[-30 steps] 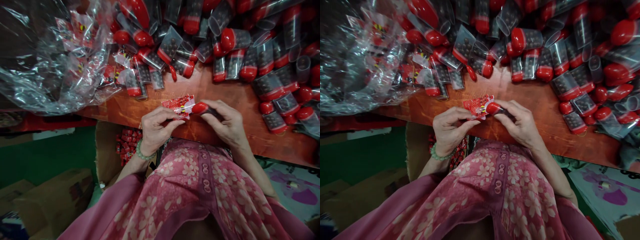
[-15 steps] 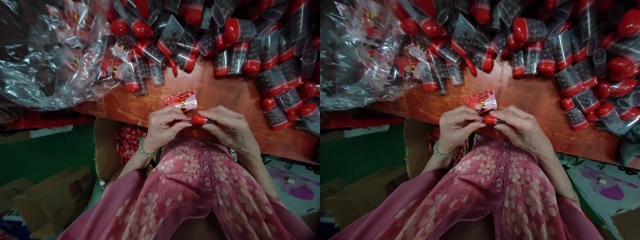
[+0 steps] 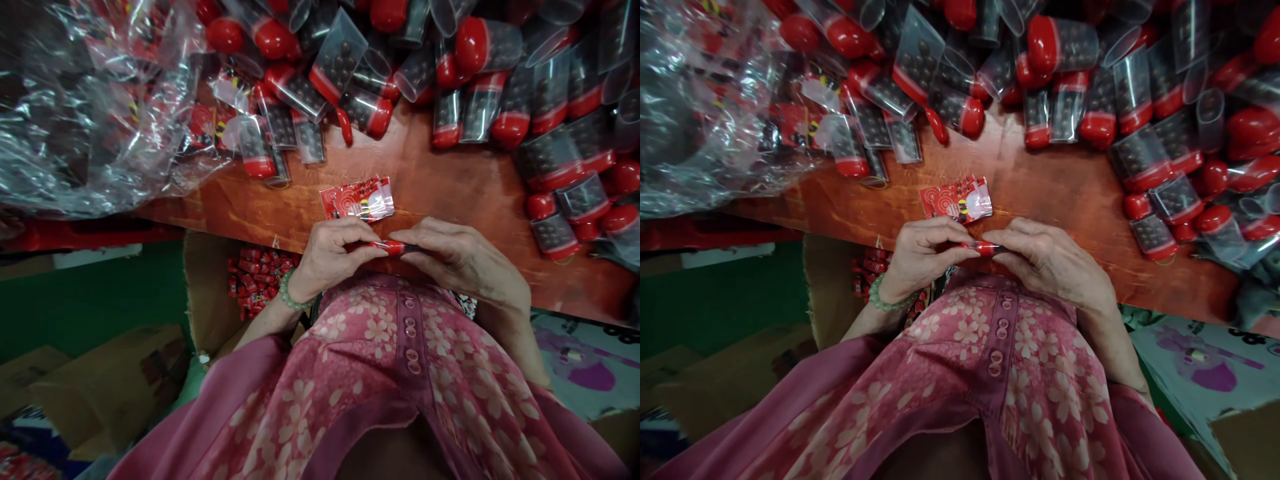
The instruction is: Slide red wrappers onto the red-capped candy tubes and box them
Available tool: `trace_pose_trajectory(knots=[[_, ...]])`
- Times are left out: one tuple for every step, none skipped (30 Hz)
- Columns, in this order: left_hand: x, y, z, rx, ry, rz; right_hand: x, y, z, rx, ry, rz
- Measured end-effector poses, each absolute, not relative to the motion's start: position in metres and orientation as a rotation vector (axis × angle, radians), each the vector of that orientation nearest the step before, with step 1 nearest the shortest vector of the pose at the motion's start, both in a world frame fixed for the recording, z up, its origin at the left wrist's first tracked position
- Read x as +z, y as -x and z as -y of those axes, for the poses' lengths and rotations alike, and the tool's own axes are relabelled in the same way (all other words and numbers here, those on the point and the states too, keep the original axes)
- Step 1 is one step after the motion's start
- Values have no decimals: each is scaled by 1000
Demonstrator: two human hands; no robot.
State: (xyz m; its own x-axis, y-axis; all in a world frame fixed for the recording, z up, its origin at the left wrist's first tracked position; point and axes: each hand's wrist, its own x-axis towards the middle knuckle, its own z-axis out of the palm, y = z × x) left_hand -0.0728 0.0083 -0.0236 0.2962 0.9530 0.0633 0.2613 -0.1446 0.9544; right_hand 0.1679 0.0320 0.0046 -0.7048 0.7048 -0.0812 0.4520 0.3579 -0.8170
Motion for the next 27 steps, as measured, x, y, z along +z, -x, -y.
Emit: trace_pose_trajectory(knots=[[-24,72,-9,893,-1603,-1131,4,-168,-33,1265,1019,2367],[-24,71,-9,870,-1590,-1129,4,-168,-34,1267,1011,2391],[-24,71,-9,847,-1579,-1129,3,-168,-34,1274,1001,2409],[-24,71,-8,826,-1569,-1133,2,-169,-35,1286,988,2421],[-25,70,-8,810,-1558,-1139,1,-169,-36,1305,974,2428],[-25,70,-8,798,-1550,-1141,0,-169,-36,1327,960,2431],[-26,71,-8,789,-1542,-1141,0,-169,-37,1349,946,2430],[-26,71,-8,782,-1532,-1137,0,-170,-38,1368,933,2426],[-25,71,-8,772,-1520,-1128,0,-170,-39,1386,922,2419],[-24,71,-9,752,-1503,-1117,1,-169,-41,1404,911,2411],[-22,72,-10,725,-1478,-1110,1,-169,-42,1418,897,2396],[-21,72,-11,697,-1445,-1104,1,-169,-43,1428,882,2375],[-19,72,-12,670,-1405,-1097,1,-168,-43,1438,866,2347],[-17,73,-12,644,-1360,-1089,0,-168,-44,1449,856,2312],[-15,73,-13,627,-1308,-1088,-1,-168,-44,1463,846,2273],[-13,74,-13,616,-1252,-1094,-2,-168,-44,1481,837,2233],[-11,74,-13,607,-1195,-1106,-4,-168,-43,1500,833,2197],[-10,75,-12,596,-1140,-1120,-5,-168,-43,1518,836,2166],[-9,75,-11,586,-1087,-1132,-5,-168,-43,1532,845,2138],[-8,76,-10,582,-1036,-1139,-6,-167,-43,1541,859,2111],[-7,76,-8,583,-990,-1138,-6,-167,-43,1546,877,2085],[-7,76,-7,586,-949,-1134,-6,-166,-43,1551,893,2059],[-7,76,-6,596,-911,-1143,-6,-166,-43,1562,901,2037],[-6,75,-5,601,-880,-1165,-5,-165,-43,1576,903,2017],[-6,74,-4,604,-858,-1197,-5,-164,-43,1591,909,2001],[-6,73,-4,600,-846,-1230,-4,-164,-43,1607,921,1988],[-7,72,-5,593,-845,-1257,-4,-164,-43,1622,941,1975]])
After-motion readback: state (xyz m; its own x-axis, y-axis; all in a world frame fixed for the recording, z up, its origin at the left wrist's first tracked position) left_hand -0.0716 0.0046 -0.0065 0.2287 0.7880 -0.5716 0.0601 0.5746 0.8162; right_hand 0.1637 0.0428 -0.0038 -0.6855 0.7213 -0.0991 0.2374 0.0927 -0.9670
